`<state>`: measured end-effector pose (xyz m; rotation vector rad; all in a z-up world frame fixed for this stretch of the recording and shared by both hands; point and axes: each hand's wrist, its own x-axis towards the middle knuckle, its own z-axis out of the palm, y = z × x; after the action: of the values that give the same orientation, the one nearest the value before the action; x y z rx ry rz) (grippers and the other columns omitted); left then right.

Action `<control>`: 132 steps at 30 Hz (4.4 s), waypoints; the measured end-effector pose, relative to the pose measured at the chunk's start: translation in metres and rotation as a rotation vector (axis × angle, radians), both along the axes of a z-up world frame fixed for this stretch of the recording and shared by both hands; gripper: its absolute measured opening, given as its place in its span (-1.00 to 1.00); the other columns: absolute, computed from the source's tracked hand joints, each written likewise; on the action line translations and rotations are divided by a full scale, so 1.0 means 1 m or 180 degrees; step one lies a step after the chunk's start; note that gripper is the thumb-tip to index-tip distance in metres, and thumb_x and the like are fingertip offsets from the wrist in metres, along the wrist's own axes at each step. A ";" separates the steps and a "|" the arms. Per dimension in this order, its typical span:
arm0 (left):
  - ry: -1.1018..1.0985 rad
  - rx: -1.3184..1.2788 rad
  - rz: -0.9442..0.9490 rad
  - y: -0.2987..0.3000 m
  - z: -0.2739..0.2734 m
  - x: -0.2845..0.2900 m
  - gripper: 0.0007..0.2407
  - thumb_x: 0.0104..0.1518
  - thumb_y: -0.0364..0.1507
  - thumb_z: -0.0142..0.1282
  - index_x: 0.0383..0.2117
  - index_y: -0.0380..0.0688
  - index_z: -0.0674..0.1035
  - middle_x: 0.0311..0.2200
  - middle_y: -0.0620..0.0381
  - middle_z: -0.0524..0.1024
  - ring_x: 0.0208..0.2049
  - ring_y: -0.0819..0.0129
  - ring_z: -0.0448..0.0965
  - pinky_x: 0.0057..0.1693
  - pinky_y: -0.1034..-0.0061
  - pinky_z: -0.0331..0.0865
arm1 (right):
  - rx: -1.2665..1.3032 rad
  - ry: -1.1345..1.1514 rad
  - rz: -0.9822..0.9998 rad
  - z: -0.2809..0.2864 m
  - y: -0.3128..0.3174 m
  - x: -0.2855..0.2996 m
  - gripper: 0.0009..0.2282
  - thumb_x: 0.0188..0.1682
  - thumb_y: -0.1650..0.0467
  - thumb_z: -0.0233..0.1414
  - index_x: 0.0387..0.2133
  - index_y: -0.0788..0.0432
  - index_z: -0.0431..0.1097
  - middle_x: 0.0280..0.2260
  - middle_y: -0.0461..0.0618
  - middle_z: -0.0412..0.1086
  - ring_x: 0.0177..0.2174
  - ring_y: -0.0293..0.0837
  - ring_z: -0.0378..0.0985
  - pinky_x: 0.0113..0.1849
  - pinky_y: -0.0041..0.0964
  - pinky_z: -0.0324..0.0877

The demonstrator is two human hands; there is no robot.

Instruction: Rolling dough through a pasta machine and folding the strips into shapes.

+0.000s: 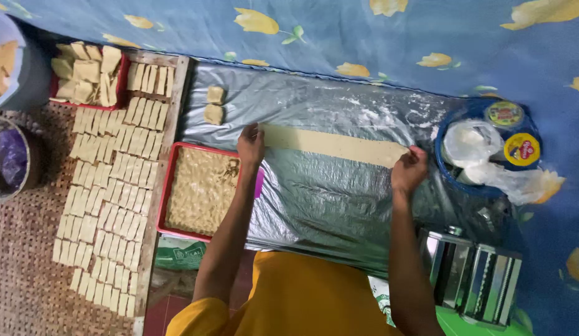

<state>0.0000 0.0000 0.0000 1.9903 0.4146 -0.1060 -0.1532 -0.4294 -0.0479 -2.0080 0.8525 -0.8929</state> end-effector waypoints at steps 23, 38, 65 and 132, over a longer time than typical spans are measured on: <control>-0.0773 -0.0864 0.0496 0.054 0.037 -0.041 -0.77 0.13 -0.51 0.18 -0.08 -0.12 0.65 -0.23 -0.12 0.66 -0.23 0.12 0.69 -0.07 0.32 0.55 | 0.0234 -0.0006 0.0637 0.070 0.106 -0.044 -0.77 -0.04 0.59 0.08 -0.13 0.18 0.50 -0.27 0.21 0.50 -0.25 0.10 0.59 -0.23 -0.12 0.46; -0.1202 0.1233 0.0163 0.114 0.006 0.052 -0.40 -0.19 -0.35 0.48 0.06 -0.17 0.48 -0.08 -0.25 0.48 -0.01 -0.28 0.50 0.17 -0.05 0.33 | 0.0540 0.0426 0.0866 0.122 0.197 -0.096 -0.85 0.00 0.56 0.14 -0.16 0.24 0.51 -0.40 0.16 0.53 -0.40 0.00 0.63 -0.33 -0.22 0.52; 0.1211 -0.2598 -0.0592 0.043 0.198 -0.108 -0.72 0.13 -0.32 0.23 -0.15 -0.29 0.65 -0.25 -0.26 0.66 -0.24 0.10 0.71 -0.05 0.42 0.51 | 0.1089 0.0647 0.1499 0.229 0.320 -0.099 -0.58 -0.03 0.46 0.20 0.12 0.24 0.34 -0.08 0.26 0.47 -0.18 0.17 0.60 -0.19 0.03 0.54; 0.0421 -0.2337 -0.1065 -0.083 0.218 -0.321 -0.83 0.02 -0.49 0.43 -0.35 -0.33 0.68 -0.53 0.09 0.60 -0.45 0.50 0.56 -0.23 0.60 0.52 | 0.2302 -0.0704 0.2273 0.254 0.203 -0.241 -0.57 -0.24 0.64 0.29 -0.04 0.45 0.42 -0.26 0.23 0.56 -0.32 -0.12 0.63 -0.24 -0.25 0.60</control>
<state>-0.3212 -0.0829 0.2181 1.3090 0.0908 -0.5257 -0.3946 -0.2262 0.2064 -1.3682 0.2223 -0.3073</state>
